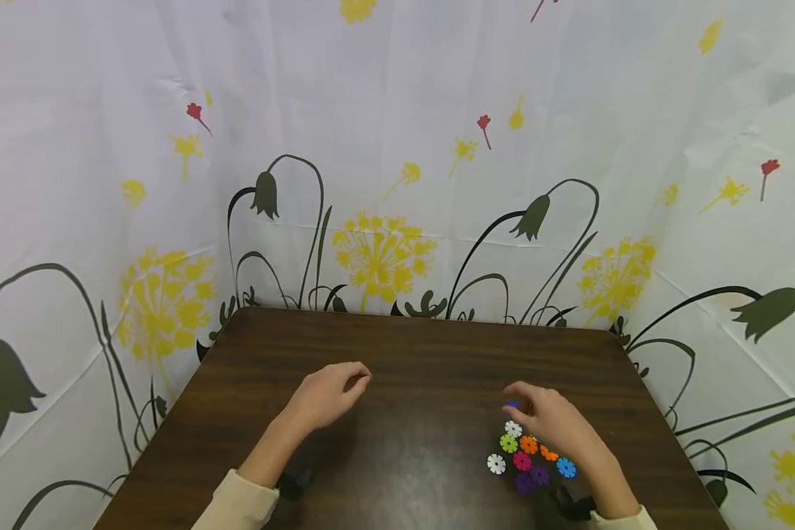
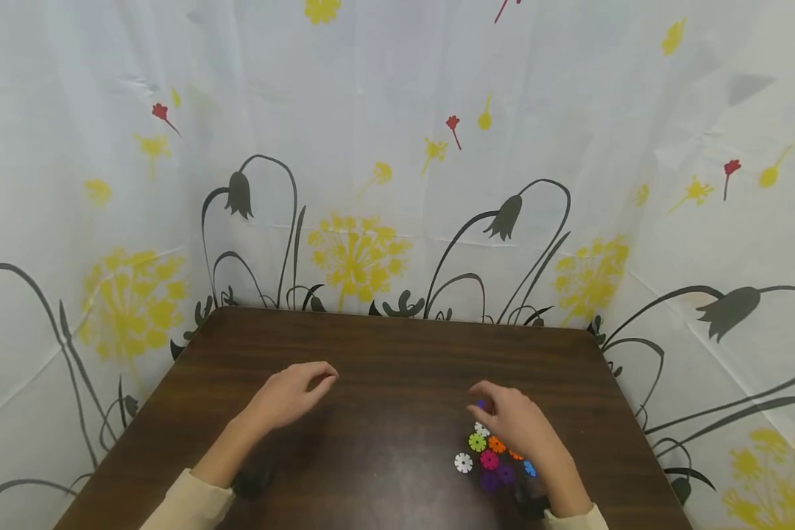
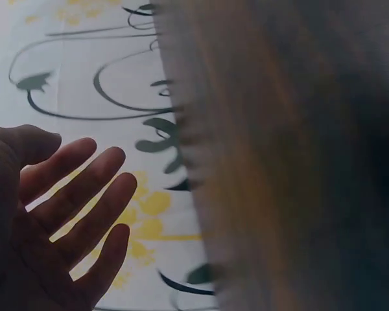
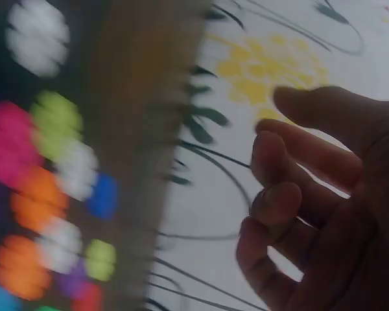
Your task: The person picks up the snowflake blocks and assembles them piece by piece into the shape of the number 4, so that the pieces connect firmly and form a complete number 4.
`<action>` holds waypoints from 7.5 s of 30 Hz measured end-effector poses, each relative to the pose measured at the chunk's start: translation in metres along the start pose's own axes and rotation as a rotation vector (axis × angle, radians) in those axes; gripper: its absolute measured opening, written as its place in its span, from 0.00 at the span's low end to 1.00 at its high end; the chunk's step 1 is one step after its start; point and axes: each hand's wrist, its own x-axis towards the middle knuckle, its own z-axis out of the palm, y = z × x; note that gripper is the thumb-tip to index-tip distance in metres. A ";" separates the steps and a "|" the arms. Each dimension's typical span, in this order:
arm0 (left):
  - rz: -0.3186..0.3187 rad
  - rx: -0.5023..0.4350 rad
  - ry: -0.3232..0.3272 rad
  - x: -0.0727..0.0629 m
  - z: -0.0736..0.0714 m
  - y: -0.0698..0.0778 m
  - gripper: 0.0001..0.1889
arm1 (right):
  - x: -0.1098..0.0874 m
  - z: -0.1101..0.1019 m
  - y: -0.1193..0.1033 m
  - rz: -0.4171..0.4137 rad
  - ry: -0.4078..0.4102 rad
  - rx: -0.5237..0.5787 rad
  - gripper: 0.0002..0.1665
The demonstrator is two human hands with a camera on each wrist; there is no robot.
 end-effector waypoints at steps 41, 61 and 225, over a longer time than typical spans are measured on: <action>0.388 0.019 -0.458 0.009 0.140 0.111 0.19 | -0.043 0.079 0.025 0.395 -0.141 -0.125 0.25; 0.439 0.182 -0.417 0.024 0.154 0.118 0.15 | -0.047 0.067 0.035 0.358 0.001 -0.084 0.17; 0.427 -0.599 0.366 -0.002 0.036 0.073 0.09 | 0.015 0.042 -0.072 -0.240 0.387 0.696 0.05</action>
